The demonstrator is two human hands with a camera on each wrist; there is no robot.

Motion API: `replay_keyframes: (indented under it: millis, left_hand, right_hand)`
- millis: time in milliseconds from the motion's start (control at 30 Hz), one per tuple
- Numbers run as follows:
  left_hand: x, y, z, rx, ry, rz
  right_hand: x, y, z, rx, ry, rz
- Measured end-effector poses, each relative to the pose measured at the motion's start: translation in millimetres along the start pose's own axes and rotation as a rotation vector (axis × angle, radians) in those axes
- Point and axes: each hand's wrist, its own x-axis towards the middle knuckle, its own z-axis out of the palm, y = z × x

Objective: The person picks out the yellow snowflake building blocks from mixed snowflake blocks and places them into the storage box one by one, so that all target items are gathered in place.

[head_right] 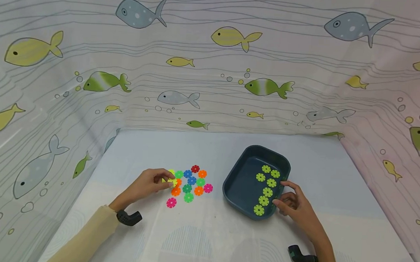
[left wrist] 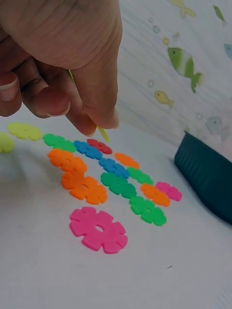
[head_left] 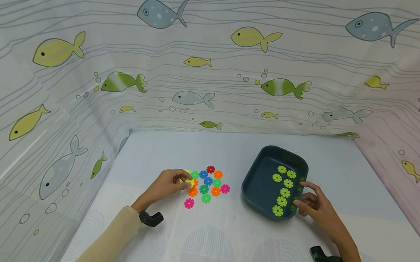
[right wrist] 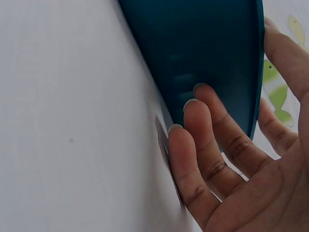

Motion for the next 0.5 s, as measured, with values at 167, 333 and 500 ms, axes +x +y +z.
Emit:
replay_keyframes:
  millis: [167, 333, 500]
  left_hand:
    - [5.6, 6.9, 2.9, -0.019, -0.009, 0.031]
    - [11.3, 12.9, 5.3, -0.008, -0.006, 0.062]
    - [16.9, 19.3, 6.8, -0.011, -0.018, 0.067]
  right_hand:
    - [-0.1, -1, 0, -0.001, 0.000, 0.003]
    - [-0.2, -1, 0, -0.008, 0.001, -0.002]
    - [-0.3, -1, 0, -0.004, 0.003, 0.008]
